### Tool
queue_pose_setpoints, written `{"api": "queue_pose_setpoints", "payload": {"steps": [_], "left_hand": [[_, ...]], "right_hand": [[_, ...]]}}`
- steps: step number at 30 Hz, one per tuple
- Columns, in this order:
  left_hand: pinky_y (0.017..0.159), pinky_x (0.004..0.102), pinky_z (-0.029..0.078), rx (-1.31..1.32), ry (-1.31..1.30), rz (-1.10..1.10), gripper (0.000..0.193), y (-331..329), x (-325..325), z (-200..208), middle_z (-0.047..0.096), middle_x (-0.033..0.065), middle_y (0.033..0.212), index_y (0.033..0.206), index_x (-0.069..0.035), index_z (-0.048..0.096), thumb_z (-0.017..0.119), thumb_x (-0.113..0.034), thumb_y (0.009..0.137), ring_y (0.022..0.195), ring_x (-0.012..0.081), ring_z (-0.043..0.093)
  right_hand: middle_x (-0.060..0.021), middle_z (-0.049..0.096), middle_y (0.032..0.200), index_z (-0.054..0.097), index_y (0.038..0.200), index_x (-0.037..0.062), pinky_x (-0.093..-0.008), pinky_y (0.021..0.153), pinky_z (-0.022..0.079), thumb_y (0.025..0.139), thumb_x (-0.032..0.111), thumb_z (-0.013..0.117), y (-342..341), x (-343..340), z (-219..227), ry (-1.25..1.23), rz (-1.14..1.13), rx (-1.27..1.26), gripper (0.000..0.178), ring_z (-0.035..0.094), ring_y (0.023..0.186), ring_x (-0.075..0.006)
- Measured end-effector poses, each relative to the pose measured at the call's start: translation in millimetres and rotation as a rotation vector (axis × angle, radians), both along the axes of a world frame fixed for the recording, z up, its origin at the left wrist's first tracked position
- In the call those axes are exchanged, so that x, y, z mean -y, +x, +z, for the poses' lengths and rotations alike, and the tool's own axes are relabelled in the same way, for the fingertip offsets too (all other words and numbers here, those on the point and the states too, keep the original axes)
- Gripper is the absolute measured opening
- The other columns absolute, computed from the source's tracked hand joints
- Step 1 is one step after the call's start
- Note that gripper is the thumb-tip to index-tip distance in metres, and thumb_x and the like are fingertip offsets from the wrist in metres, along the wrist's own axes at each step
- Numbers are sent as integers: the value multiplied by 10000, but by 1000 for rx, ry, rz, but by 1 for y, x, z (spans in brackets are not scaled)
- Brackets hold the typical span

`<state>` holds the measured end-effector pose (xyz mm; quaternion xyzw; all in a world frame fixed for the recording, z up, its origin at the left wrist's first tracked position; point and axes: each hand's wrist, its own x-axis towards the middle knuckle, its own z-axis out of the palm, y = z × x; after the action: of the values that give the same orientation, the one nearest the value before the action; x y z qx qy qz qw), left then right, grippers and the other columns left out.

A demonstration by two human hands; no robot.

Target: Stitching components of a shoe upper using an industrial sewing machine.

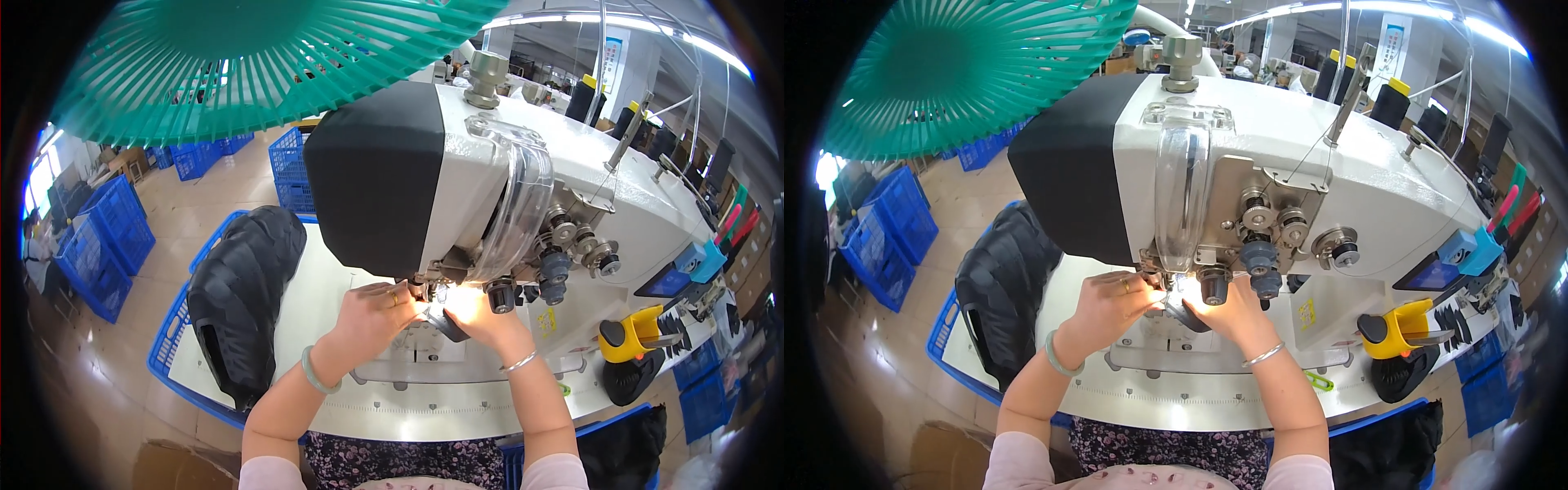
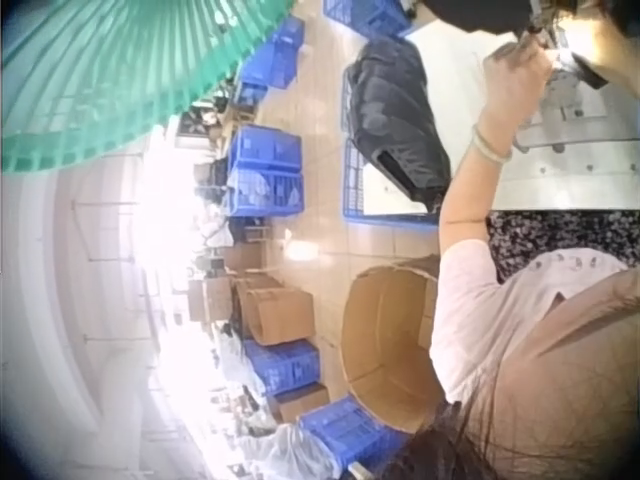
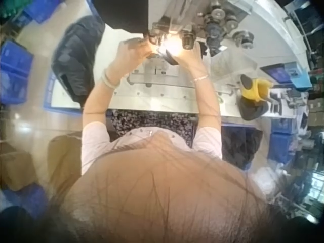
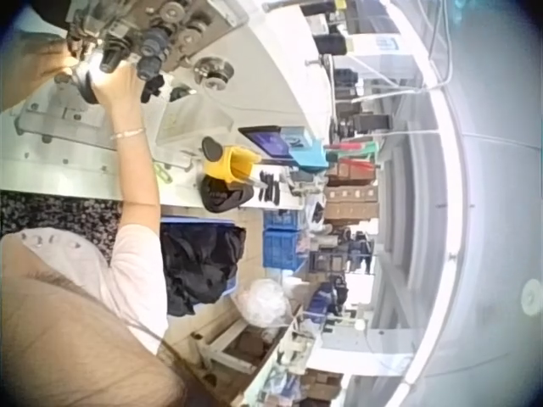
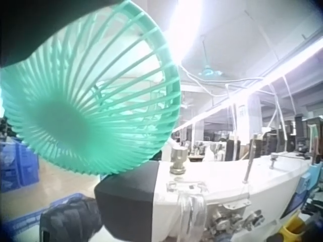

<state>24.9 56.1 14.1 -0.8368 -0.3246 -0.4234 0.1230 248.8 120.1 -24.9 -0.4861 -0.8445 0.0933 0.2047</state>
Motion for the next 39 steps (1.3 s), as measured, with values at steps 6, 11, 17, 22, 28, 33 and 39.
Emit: {"api": "queue_pose_setpoints", "payload": {"steps": [6,11,17,22,28,33,39], "left_hand": [[565,289,520,33,-107,-10,263,-16,10,-5,652,-13,831,960,-152,732,782,-152,701,648,164,641],[545,269,510,-36,-57,50,247,-9,14,-11,635,-27,993,980,-203,725,757,-210,735,626,129,619],[531,261,494,-42,41,119,285,1,18,-15,619,14,1063,1014,-207,729,760,-230,732,576,132,575],[549,257,508,-15,54,137,281,7,20,-16,623,19,1073,1004,-184,726,767,-207,727,611,135,604],[707,317,549,74,-45,18,310,-9,8,-18,620,34,1131,996,-130,693,782,-181,703,895,187,659],[779,356,564,82,-93,-4,415,-8,18,-13,646,71,1122,1031,-95,690,815,-180,644,1118,274,617],[784,332,565,10,-114,39,463,-7,24,-12,627,81,1154,1055,-99,681,818,-230,632,1078,250,641]], "right_hand": [[-152,649,1030,647,1166,81,-401,841,508,747,186,712,-9,49,13,607,113,-89,436,628,982,-316],[-194,599,1138,546,1294,-6,-493,946,426,610,-8,676,-5,45,-5,647,228,-117,696,558,1030,-379],[-190,629,1140,599,1199,-35,-435,982,467,600,-130,578,-12,43,-8,660,214,-185,607,585,1105,-365],[-183,639,1087,616,1180,-32,-435,955,474,609,-142,560,-13,41,-8,638,192,-211,584,596,1052,-367],[-184,642,1063,627,1161,-33,-440,933,476,617,-128,555,-16,42,-2,691,215,-219,557,601,1012,-361],[-185,644,1069,638,1138,-35,-451,933,472,630,-116,554,-16,42,-1,697,217,-258,521,598,1008,-363],[-189,645,1089,632,1135,-49,-465,936,463,626,-107,556,-15,41,4,716,226,-181,518,596,1010,-371]]}}
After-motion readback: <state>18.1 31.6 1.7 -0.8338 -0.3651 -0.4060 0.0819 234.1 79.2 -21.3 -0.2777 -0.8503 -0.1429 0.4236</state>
